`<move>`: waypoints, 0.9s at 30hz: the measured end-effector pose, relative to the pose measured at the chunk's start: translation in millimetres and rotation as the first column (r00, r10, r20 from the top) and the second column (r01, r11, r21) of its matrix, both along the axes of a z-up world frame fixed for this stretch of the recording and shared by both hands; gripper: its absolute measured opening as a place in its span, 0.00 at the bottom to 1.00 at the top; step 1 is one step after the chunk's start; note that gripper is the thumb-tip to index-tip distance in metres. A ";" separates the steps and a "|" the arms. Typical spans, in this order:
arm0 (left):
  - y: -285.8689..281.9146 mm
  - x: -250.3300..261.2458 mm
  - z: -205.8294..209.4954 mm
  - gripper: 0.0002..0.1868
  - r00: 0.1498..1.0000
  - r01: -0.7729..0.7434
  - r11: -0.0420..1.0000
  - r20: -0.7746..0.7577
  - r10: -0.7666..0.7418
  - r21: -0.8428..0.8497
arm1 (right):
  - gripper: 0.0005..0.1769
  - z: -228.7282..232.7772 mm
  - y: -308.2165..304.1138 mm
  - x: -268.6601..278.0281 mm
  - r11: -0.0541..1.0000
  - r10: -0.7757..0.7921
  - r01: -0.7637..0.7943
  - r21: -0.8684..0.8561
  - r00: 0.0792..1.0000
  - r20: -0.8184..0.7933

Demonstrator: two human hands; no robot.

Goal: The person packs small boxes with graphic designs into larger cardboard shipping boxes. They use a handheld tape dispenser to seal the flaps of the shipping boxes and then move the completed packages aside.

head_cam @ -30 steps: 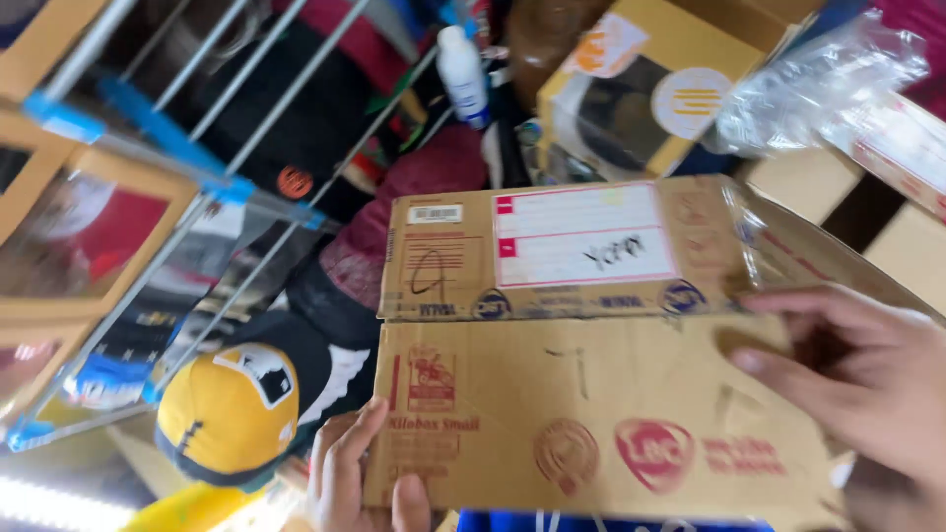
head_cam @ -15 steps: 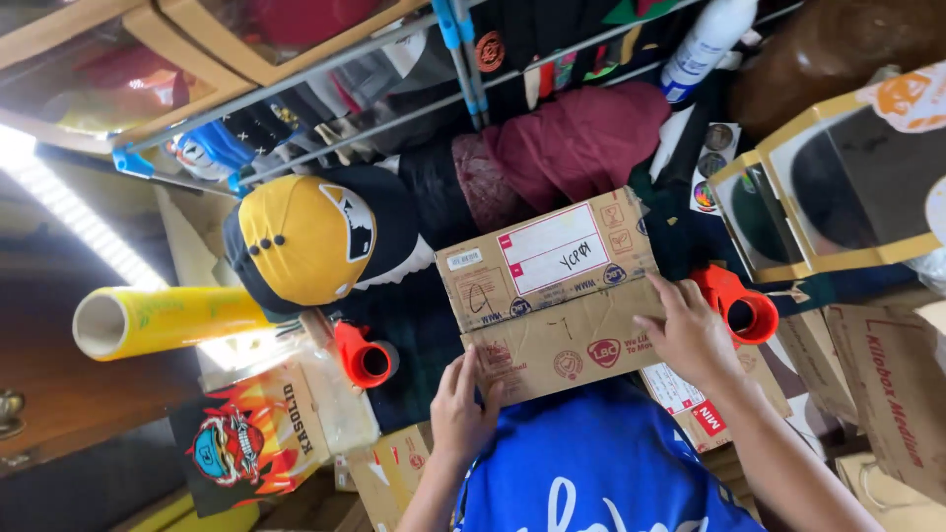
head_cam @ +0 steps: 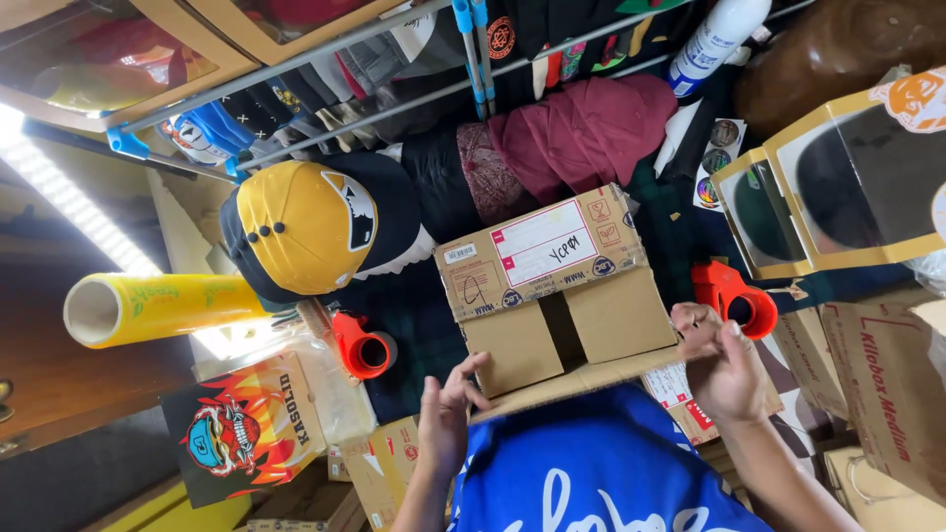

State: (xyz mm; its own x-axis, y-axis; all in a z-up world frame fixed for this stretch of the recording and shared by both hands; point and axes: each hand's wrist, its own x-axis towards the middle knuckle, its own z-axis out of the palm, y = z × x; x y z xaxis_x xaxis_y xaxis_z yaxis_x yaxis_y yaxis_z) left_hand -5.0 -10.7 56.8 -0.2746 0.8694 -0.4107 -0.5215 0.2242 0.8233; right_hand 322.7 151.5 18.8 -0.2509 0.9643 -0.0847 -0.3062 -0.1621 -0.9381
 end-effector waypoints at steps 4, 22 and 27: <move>11.0 -8.5 16.0 0.17 0.764 0.375 0.882 -0.443 -0.468 -0.285 | 0.21 44.0 5.2 19.7 0.952 0.269 -0.176 -0.251 0.871 0.411; 11.6 -1.2 -35.1 0.42 -0.112 0.559 0.705 -0.882 -0.457 -0.436 | 0.66 20.5 -1.0 -25.5 0.618 0.366 -0.557 -0.554 -0.419 0.831; -0.7 27.2 -54.9 0.09 -0.230 0.380 0.925 -0.971 0.065 -0.028 | 0.36 -66.9 -34.4 0.9 0.626 -0.461 -0.626 0.465 0.183 0.868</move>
State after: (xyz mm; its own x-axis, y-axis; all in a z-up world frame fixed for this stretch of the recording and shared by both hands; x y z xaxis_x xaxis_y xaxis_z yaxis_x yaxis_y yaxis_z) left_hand 22.2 -11.4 1.9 0.0255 0.9400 0.3401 0.9427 -0.1358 0.3049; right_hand 323.6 117.1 -48.1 -0.5851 0.7729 0.2456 0.7565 0.6293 -0.1781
